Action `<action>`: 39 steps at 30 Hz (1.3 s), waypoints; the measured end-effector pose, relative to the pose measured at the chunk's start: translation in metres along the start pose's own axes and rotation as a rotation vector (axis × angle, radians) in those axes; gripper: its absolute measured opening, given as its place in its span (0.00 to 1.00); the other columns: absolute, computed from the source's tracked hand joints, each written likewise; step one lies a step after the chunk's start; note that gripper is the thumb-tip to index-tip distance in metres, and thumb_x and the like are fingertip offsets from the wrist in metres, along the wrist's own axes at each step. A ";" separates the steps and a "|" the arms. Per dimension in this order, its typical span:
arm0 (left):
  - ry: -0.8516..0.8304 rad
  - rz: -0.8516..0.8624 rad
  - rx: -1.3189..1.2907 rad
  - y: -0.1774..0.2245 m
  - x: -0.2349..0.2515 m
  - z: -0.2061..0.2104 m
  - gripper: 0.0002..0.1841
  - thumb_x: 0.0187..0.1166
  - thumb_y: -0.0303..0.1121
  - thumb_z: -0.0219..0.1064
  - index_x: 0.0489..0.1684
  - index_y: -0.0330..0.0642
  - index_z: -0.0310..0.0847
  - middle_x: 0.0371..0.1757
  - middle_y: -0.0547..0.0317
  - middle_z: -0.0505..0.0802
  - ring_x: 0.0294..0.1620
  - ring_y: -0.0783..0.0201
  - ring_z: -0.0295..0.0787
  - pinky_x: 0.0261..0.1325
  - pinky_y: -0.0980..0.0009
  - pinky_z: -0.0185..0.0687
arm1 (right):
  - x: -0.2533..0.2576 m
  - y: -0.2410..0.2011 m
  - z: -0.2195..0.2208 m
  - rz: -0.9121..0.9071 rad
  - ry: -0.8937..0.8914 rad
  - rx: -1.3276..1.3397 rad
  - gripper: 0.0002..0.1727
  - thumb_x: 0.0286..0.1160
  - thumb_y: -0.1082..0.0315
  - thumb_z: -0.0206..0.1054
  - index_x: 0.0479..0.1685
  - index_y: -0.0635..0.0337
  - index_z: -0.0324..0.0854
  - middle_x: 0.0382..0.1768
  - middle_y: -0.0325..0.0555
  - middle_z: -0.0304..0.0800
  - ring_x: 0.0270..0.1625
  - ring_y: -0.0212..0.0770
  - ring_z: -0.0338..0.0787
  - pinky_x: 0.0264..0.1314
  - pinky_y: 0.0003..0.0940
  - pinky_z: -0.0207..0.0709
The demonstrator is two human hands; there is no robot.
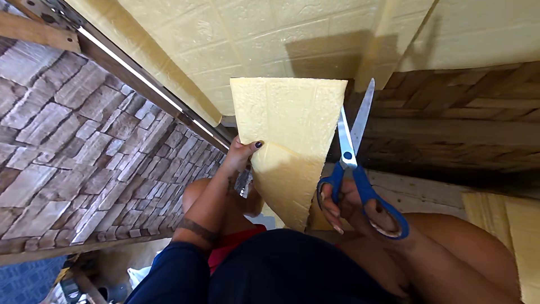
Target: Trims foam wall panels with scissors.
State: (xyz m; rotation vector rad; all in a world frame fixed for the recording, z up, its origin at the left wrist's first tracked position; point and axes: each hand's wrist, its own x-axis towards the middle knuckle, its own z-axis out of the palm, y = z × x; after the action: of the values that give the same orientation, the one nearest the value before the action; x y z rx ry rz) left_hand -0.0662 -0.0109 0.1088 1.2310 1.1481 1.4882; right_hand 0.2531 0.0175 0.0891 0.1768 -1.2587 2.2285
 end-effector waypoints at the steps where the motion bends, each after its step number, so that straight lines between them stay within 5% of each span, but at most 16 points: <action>1: -0.003 0.005 0.002 0.001 0.000 -0.001 0.12 0.72 0.38 0.79 0.51 0.56 0.87 0.43 0.70 0.97 0.40 0.75 0.94 0.47 0.74 0.92 | 0.000 -0.001 -0.001 0.011 -0.017 -0.005 0.35 0.73 0.28 0.62 0.61 0.50 0.81 0.38 0.31 0.86 0.38 0.26 0.87 0.38 0.20 0.81; 11: -0.082 0.042 0.016 0.013 0.007 0.003 0.14 0.71 0.35 0.79 0.53 0.57 0.87 0.45 0.72 0.97 0.43 0.77 0.94 0.50 0.75 0.91 | 0.002 -0.011 -0.004 -0.048 -0.073 0.004 0.38 0.70 0.25 0.61 0.61 0.49 0.80 0.39 0.29 0.85 0.39 0.25 0.85 0.39 0.19 0.79; 19: -0.078 0.054 0.031 0.013 0.006 0.011 0.14 0.71 0.36 0.79 0.53 0.60 0.88 0.45 0.74 0.97 0.43 0.78 0.94 0.49 0.76 0.91 | -0.003 -0.004 0.005 -0.133 0.134 0.050 0.27 0.75 0.37 0.66 0.56 0.51 0.83 0.35 0.28 0.86 0.31 0.20 0.85 0.30 0.13 0.78; 33: -0.077 0.047 -0.032 0.000 0.010 0.017 0.10 0.71 0.35 0.79 0.47 0.58 0.91 0.42 0.72 0.98 0.41 0.77 0.94 0.49 0.74 0.92 | -0.002 -0.007 0.019 -0.108 0.225 0.045 0.18 0.75 0.46 0.71 0.42 0.52 0.86 0.25 0.26 0.85 0.21 0.18 0.82 0.21 0.13 0.77; 39: -0.072 0.037 -0.003 0.003 0.006 0.012 0.12 0.71 0.34 0.79 0.49 0.58 0.89 0.43 0.72 0.98 0.42 0.76 0.94 0.48 0.74 0.92 | -0.006 -0.005 0.010 -0.105 0.128 0.060 0.24 0.77 0.42 0.68 0.51 0.53 0.84 0.32 0.30 0.87 0.28 0.22 0.86 0.28 0.15 0.81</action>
State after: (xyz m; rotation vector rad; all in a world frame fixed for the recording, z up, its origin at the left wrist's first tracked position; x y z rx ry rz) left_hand -0.0551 -0.0041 0.1139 1.2998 1.0802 1.4602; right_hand 0.2590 0.0091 0.0967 0.1186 -1.0908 2.1525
